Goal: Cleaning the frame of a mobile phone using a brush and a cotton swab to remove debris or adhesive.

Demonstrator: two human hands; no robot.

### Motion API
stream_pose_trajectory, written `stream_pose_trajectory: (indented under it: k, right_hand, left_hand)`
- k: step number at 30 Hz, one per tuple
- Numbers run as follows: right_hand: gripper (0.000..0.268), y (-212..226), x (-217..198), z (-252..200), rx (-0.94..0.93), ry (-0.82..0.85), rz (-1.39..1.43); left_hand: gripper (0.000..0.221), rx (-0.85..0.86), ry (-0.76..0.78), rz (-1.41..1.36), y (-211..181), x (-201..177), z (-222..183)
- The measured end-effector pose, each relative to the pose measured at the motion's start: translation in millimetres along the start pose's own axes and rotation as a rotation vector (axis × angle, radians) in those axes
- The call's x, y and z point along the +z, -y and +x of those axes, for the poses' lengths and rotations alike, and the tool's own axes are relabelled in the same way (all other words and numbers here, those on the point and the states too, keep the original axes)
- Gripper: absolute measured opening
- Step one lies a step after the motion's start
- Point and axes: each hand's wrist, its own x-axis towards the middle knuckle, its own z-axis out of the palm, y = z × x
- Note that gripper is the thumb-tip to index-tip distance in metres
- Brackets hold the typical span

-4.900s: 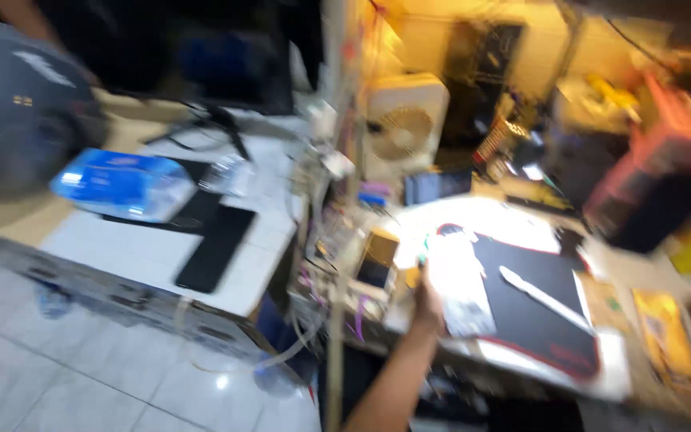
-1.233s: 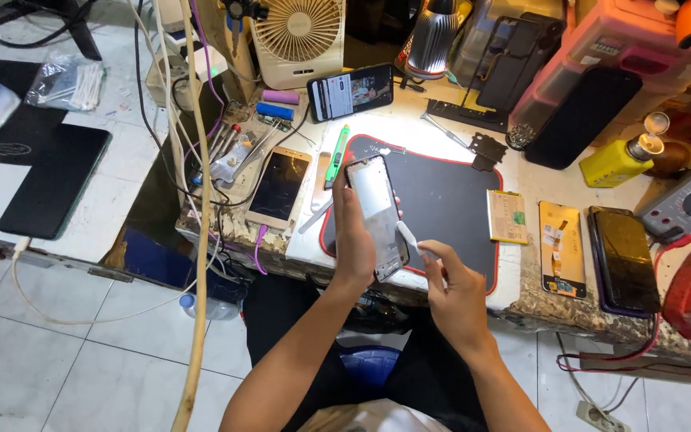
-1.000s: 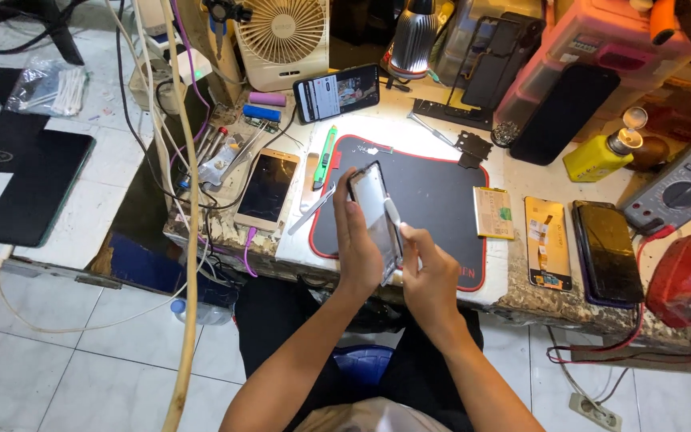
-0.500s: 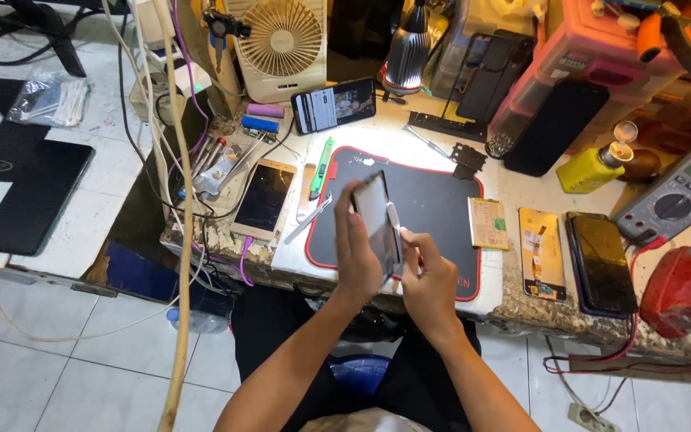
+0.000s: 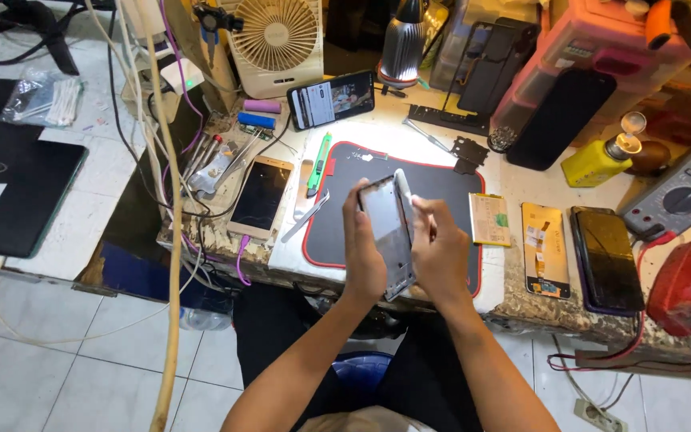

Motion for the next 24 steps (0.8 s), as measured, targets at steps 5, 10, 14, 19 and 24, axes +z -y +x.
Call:
stream_pose_trajectory:
  k: [5, 10, 14, 19, 24]
  right_hand:
    - [0.019, -14.7, -20.3, 40.3, 0.405, -0.007, 0.61]
    - [0.021, -22.8, -20.8, 19.9, 0.319, 0.186, 0.707]
    - [0.036, -14.2, -19.6, 9.9, 0.297, 0.355, 0.642]
    - [0.043, -49.7, 5.9, 17.6, 0.279, 0.34, 0.643]
    - [0.034, -33.2, 18.7, 29.2, 0.268, 0.231, 0.646]
  left_hand:
    - [0.059, -0.286, -0.012, -0.422, -25.9, -2.5, 3.1]
    - [0.053, -0.635, -0.079, -0.522, -26.1, -8.7, 15.6]
    - [0.05, -0.743, -0.067, -0.47, -8.8, -10.3, 20.3]
    - [0.047, -0.733, -0.056, -0.408, -25.8, -2.0, 20.7]
    - [0.048, -0.7, -0.077, -0.239, -62.1, 8.4, 18.6]
